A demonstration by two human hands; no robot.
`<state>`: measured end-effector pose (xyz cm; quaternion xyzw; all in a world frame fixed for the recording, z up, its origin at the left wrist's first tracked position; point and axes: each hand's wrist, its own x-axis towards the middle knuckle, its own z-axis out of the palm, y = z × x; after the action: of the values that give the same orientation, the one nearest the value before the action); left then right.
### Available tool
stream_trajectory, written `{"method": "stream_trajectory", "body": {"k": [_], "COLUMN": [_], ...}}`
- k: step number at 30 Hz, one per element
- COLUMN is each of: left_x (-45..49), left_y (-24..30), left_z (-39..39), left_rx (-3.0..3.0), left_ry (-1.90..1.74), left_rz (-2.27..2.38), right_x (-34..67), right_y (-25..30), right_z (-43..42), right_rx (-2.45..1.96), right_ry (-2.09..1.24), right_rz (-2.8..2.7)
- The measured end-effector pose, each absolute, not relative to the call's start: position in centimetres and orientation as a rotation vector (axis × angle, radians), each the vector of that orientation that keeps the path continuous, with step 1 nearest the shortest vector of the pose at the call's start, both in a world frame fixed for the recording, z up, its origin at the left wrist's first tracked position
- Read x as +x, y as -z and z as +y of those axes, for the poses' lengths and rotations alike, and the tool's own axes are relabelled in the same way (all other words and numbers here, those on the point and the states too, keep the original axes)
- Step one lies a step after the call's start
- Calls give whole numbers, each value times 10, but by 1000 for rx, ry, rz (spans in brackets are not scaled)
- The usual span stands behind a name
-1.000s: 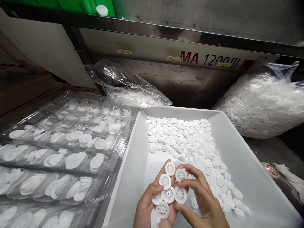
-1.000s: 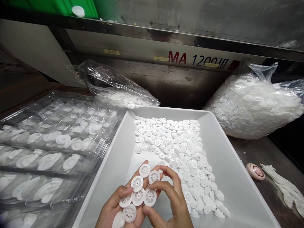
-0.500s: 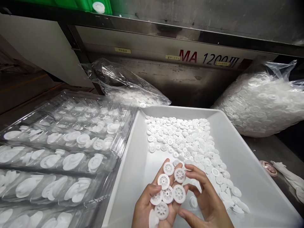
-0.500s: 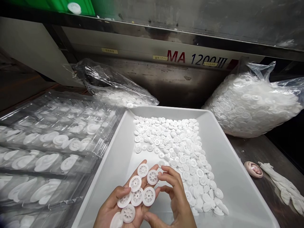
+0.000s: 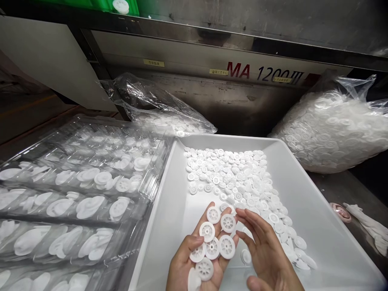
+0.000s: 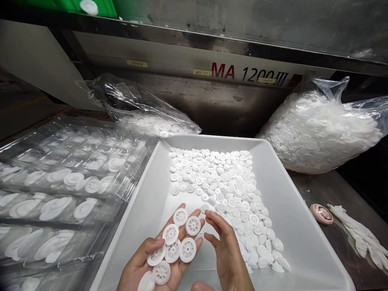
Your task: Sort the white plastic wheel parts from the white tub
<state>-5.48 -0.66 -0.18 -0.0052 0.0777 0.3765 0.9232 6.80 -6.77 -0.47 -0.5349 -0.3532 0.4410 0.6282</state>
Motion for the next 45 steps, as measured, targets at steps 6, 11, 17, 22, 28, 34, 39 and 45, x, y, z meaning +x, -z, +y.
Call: {"method": "stream_trajectory", "body": {"k": [6, 11, 17, 22, 28, 34, 39, 45], "left_x": [-57, -58, -54, -37, -16, -3, -1, 2], "left_y": [6, 5, 3, 9, -12, -31, -27, -32], "left_z": [-7, -8, -6, -14, -25, -30, -23, -15], "left_rx": [19, 22, 96, 557, 1277, 746, 409, -200], "left_ry": [-758, -760, -812, -888, -1098, -1339, -1428, -1058], "left_rz": [162, 183, 303, 547, 957, 850, 987, 878], "right_x": [79, 94, 71, 39, 27, 31, 34, 33], "right_y": [6, 20, 12, 11, 7, 6, -8, -17], "right_z": [-67, -69, -51, -29, -27, -21, -17, -14], "right_rx": [-1068, -949, -1041, -1068, -901, -711, -581, -586], "right_ry": [-1089, -1149, -1103, -1137, -1068, -1173, -1264, -1156], "right_rz": [-456, -315, -204, -297, -487, -118, 289, 526]}}
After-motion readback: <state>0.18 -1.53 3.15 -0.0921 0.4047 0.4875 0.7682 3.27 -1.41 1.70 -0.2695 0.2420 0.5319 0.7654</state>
